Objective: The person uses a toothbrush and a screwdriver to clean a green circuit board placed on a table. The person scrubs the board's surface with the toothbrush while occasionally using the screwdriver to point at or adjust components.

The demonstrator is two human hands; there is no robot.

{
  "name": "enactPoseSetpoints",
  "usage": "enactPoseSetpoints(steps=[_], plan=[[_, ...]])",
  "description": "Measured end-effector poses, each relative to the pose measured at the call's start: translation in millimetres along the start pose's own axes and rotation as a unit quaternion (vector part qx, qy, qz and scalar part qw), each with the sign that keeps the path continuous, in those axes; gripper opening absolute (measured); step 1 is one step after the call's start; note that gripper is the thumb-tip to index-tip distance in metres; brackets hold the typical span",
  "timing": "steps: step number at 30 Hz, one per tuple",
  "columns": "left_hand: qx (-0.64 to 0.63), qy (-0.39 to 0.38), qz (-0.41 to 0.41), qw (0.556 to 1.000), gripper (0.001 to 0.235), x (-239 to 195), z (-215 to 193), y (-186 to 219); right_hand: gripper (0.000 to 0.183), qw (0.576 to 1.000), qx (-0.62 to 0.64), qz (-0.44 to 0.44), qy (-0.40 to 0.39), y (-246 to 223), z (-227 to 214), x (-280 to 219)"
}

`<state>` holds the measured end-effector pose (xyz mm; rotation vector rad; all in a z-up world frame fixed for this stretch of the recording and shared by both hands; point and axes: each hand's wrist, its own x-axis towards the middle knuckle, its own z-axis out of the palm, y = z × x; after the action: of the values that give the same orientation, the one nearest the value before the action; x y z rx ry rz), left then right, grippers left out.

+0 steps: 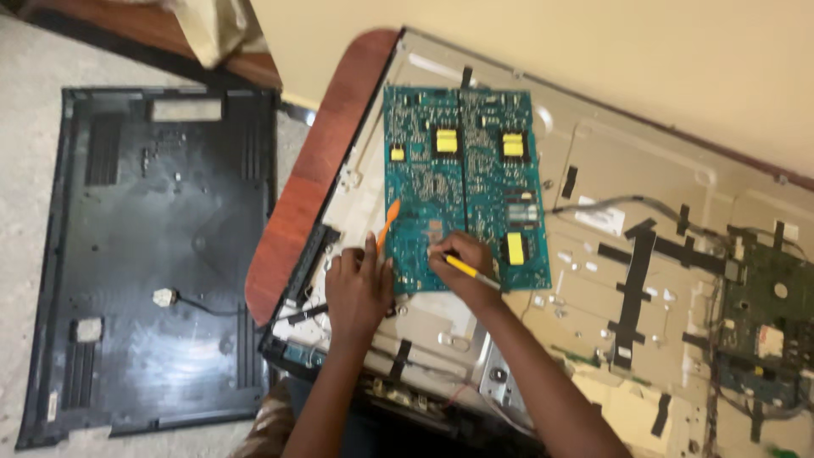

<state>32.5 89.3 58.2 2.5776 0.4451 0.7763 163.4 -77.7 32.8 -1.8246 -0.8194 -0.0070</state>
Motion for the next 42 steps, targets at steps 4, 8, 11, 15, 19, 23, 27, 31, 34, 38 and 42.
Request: enactPoseSetpoints(steps=[4,8,11,15,19,23,27,31,34,38,42], plan=[[-0.003,-0.023,-0.009,1.0,0.044,-2,-3,1,0.01,0.995,0.032,0.074,-0.054,0,-1,-1],[-0.004,-0.012,-0.006,1.0,0.044,3,-3,1,0.011,1.0,0.019,0.007,-0.022,-1,-3,4],[0.005,-0.017,-0.003,1.0,0.043,-5,-2,-1,0.01,0.997,0.037,0.045,-0.042,1,-1,-3],[0.001,-0.017,-0.001,1.0,0.042,0,-2,2,0.01,0.995,0.049,0.042,-0.076,-1,-5,1],[0.004,-0.015,-0.007,1.0,0.043,1,-5,1,0.012,1.0,0.007,0.012,-0.017,-2,0,1],[0.002,-0.021,-0.005,1.0,0.041,-1,-5,2,0.012,0.998,0.025,0.032,-0.038,0,1,-3],[-0.005,-0.012,0.01,1.0,0.04,-1,-2,4,0.012,0.998,0.037,0.027,-0.047,2,-3,-3],[0.005,-0.019,0.001,1.0,0.041,-10,2,-4,0.011,1.0,-0.024,0.017,-0.011,3,6,-11],[0.015,-0.017,0.016,1.0,0.044,-7,8,-5,0.008,0.994,0.06,0.079,-0.055,9,3,-6],[0.019,-0.013,0.021,1.0,0.046,-6,0,1,0.007,0.989,0.127,0.077,0.004,17,2,-9],[0.033,-0.092,0.027,0.995,0.056,-13,-14,14,0.011,0.915,0.295,0.18,0.209,22,-6,-21]])
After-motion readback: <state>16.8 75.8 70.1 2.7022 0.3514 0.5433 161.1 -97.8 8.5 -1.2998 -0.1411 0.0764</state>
